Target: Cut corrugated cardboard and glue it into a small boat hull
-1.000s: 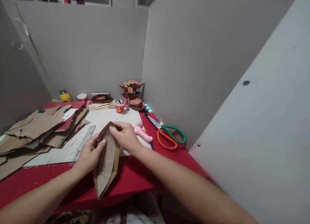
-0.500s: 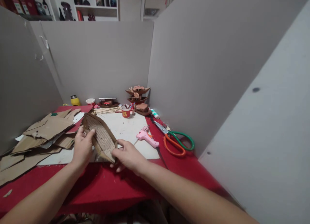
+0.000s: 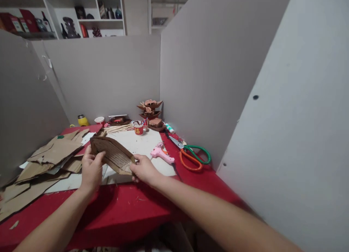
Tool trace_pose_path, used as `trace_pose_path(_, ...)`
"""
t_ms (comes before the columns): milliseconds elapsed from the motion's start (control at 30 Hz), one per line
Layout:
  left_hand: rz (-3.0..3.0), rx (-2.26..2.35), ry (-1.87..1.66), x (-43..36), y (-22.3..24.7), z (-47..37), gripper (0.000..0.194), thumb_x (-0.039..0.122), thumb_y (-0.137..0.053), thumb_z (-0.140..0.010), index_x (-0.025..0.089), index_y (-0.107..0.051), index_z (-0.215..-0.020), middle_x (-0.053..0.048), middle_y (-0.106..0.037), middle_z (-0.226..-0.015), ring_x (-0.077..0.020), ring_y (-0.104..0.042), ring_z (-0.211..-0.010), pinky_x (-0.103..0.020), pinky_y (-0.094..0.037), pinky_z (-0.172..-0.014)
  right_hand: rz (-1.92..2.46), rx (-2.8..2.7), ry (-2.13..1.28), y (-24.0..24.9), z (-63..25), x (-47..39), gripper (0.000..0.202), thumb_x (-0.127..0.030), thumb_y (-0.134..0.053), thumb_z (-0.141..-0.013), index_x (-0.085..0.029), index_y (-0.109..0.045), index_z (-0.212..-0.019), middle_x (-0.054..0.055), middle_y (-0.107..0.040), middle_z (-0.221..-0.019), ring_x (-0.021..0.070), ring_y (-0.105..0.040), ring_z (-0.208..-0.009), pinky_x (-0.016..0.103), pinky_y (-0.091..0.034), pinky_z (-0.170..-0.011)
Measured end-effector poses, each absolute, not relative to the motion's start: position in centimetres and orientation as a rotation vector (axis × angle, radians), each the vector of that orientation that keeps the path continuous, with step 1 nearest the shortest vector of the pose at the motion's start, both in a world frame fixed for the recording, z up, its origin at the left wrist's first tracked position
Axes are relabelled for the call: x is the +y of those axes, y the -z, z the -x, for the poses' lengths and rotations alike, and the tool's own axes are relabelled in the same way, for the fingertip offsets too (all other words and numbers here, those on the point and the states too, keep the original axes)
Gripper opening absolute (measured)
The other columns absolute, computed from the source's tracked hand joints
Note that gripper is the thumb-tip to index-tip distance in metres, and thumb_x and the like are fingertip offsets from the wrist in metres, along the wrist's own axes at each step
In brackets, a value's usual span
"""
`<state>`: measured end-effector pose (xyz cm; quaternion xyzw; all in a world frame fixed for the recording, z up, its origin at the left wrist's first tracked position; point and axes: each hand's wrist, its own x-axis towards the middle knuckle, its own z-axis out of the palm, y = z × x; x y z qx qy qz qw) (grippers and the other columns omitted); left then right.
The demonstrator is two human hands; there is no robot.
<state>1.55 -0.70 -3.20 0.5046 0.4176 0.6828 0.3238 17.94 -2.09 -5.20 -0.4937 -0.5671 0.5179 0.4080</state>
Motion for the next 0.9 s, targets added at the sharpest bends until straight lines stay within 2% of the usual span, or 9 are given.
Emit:
trace_pose_path(100, -1.290, 1.103, -1.739, -0.3, 3.0, -0.8, 0.031, 0.024, -0.066, -0.068, 0.020, -0.060, -0.099, -0.002, -0.069, -0.092, -0.0164, -0.065, -0.080, -0.024, -0.052, -0.067, 1.301, -1.516, -1.167, 4.3, -19.2, -1.3, 0.016, -0.008, -0.050, -0.072, -0.017, -0.061, -0.080, -0.010, -0.047, -0.043, 0.0075, -0.044, -0.035, 0.017, -0.033, -0.035)
trace_pose_path(167, -1.268, 1.114, -1.697, -0.1, 3.2, -0.3, 0.032, 0.028, -0.069, -0.066, 0.019, -0.061, -0.094, -0.001, -0.068, -0.085, -0.0157, -0.064, -0.071, -0.025, -0.053, -0.060, 1.343, -1.591, -1.096, 3.9, -20.0, -0.9, 0.012, -0.010, -0.056, -0.079, -0.015, -0.064, -0.086, -0.007, -0.054, -0.052, 0.0080, -0.049, -0.041, 0.019, -0.039, -0.041)
trace_pose_path(267, -1.239, 1.131, -1.612, -0.1, 3.9, 0.2, 0.034, 0.031, -0.073, -0.061, 0.017, -0.061, -0.090, -0.001, -0.068, -0.077, -0.0161, -0.064, -0.063, -0.028, -0.055, -0.054, 1.403, -1.704, -1.014, 3.7, -21.1, -0.5, 0.018, -0.025, -0.059, -0.091, -0.014, -0.062, -0.104, 0.003, -0.066, -0.089, 0.0135, -0.063, -0.069, 0.028, -0.054, -0.061)
trace_pose_path(367, -1.199, 1.170, -1.558, -0.2, 4.9, 0.2, 0.037, 0.026, -0.073, -0.058, 0.017, -0.060, -0.092, -0.001, -0.069, -0.076, -0.0163, -0.065, -0.062, -0.029, -0.055, -0.053, 1.434, -1.805, -0.895, 4.0, -21.8, -0.1, 0.029, -0.031, -0.058, -0.093, -0.015, -0.058, -0.117, 0.008, -0.061, -0.116, 0.0204, -0.063, -0.094, 0.039, -0.055, -0.078)
trace_pose_path(567, -1.177, 1.286, -1.473, 0.0, 6.3, 0.3, 0.034, 0.015, -0.071, -0.058, 0.016, -0.062, -0.091, 0.005, -0.063, -0.060, -0.0130, -0.060, -0.052, -0.021, -0.048, -0.047, 1.440, -1.927, -0.603, 4.4, -22.8, 0.6, 0.029, -0.030, -0.057, -0.093, -0.018, -0.057, -0.119, 0.008, -0.059, -0.121, 0.0222, -0.061, -0.101, 0.042, -0.053, -0.084)
trace_pose_path(633, -1.208, 1.316, -1.441, 0.1, 6.4, 0.3, 0.030, 0.017, -0.072, -0.066, 0.015, -0.062, -0.094, 0.003, -0.065, -0.067, -0.0128, -0.061, -0.056, -0.023, -0.049, -0.052, 1.440, -1.945, -0.546, 4.3, -23.1, 0.7, 0.029, -0.030, -0.057, -0.093, -0.017, -0.057, -0.119, 0.009, -0.059, -0.121, 0.0222, -0.061, -0.101, 0.042, -0.053, -0.084)
trace_pose_path(767, -1.266, 1.379, -1.344, 0.4, 6.7, 0.1, 0.027, 0.029, -0.059, -0.089, 0.014, -0.059, -0.112, -0.007, -0.064, -0.104, -0.0175, -0.064, -0.084, -0.035, -0.055, -0.072, 1.445, -1.966, -0.488, 4.2, -23.7, 0.8, 0.028, -0.030, -0.057, -0.093, -0.018, -0.058, -0.118, 0.008, -0.059, -0.121, 0.0220, -0.061, -0.100, 0.041, -0.053, -0.084)
trace_pose_path(833, -1.278, 1.398, -1.303, 0.8, 6.9, 0.0, 0.032, 0.031, -0.056, -0.091, 0.016, -0.056, -0.118, -0.009, -0.060, -0.116, -0.0208, -0.062, -0.096, -0.041, -0.054, -0.080, 1.452, -1.972, -0.479, 4.1, -23.8, 0.8, 0.028, -0.030, -0.056, -0.093, -0.018, -0.058, -0.118, 0.008, -0.059, -0.121, 0.0219, -0.061, -0.100, 0.041, -0.053, -0.084)
trace_pose_path(900, -1.276, 1.412, -1.281, 1.1, 7.1, 0.0, 0.034, 0.032, -0.057, -0.090, 0.016, -0.055, -0.120, -0.009, -0.059, -0.119, -0.0222, -0.061, -0.099, -0.043, -0.053, -0.082, 1.469, -1.975, -0.483, 4.1, -23.8, 0.8, 0.028, -0.030, -0.056, -0.093, -0.018, -0.058, -0.119, 0.008, -0.059, -0.121, 0.0219, -0.061, -0.100, 0.042, -0.053, -0.084)
